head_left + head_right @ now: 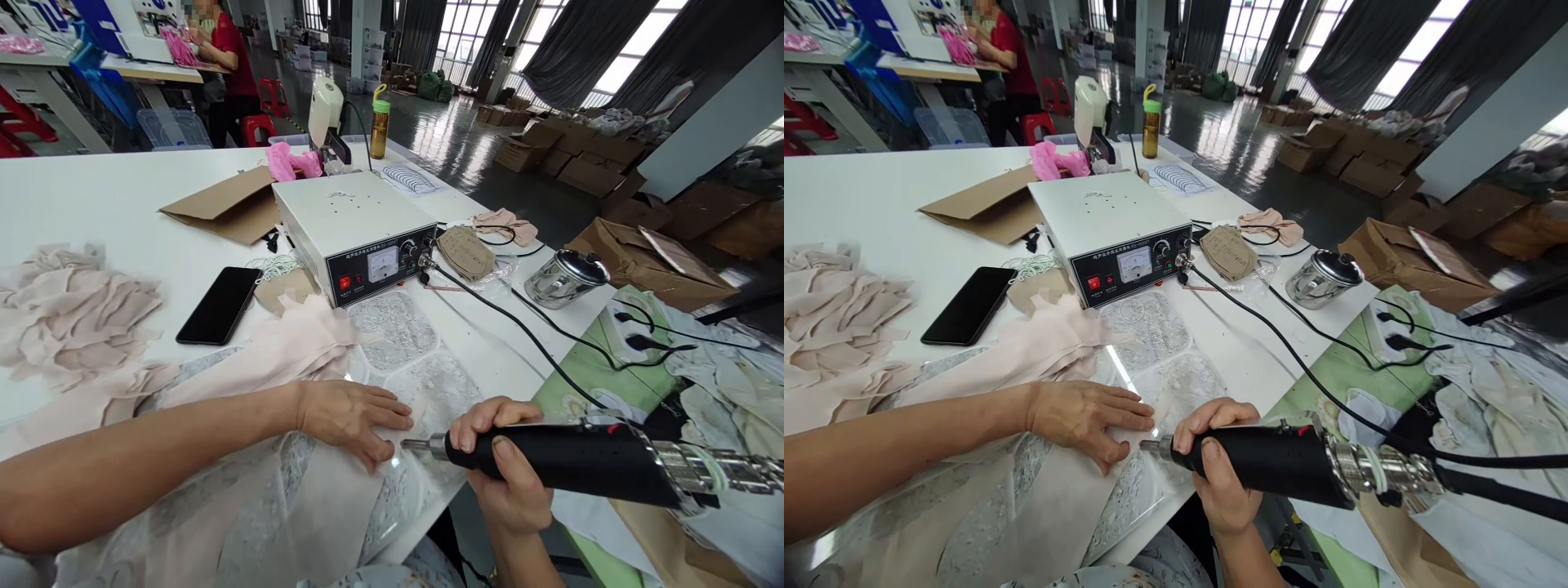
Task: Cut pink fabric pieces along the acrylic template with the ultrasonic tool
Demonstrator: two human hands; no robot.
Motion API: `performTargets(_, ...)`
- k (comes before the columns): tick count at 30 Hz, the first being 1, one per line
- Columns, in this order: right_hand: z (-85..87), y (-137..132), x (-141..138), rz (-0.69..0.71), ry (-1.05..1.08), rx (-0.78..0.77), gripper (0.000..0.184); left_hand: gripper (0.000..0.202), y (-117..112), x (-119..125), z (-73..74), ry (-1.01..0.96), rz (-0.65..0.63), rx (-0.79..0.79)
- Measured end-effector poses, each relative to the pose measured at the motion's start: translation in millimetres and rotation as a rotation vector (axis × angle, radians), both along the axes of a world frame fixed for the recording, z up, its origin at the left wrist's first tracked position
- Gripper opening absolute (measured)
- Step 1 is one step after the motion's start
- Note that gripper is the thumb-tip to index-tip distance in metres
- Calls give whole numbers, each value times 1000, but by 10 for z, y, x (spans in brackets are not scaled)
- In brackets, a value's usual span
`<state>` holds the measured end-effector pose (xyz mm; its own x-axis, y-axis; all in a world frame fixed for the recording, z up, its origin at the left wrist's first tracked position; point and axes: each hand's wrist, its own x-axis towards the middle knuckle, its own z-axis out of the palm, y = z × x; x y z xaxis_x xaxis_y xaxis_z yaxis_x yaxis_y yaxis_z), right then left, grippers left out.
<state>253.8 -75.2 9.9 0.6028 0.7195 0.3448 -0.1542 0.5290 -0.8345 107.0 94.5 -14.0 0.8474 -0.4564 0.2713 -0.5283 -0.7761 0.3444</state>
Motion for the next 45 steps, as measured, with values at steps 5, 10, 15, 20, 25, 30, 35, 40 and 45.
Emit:
performTargets(5,23,-5,-19,-13,46,10,8,10,2,-3,10,72,26,-110)
performTargets(10,35,-5,-58,12,49,-11,10,10,-1,1,-15,39,5,-55)
performTargets(15,-2,-16,-54,21,24,-31,9,10,-4,-10,-26,27,8,-72)
performTargets(20,6,-5,-53,23,17,-18,9,10,-12,-23,-11,55,44,-115)
performTargets(25,7,-6,-62,25,26,-11,9,13,-18,-36,-34,-13,17,-27)
performTargets(30,6,-12,-65,28,12,-11,8,16,-23,-33,-18,27,14,47)
performTargets(35,9,-12,-66,49,-9,-3,7,14,-25,-21,15,172,34,17)
performTargets(40,-11,-18,-19,20,41,7,7,18,-15,-30,-15,11,-11,78)
performTargets(45,-19,3,22,-28,37,11,9,16,-20,-37,-17,30,8,51)
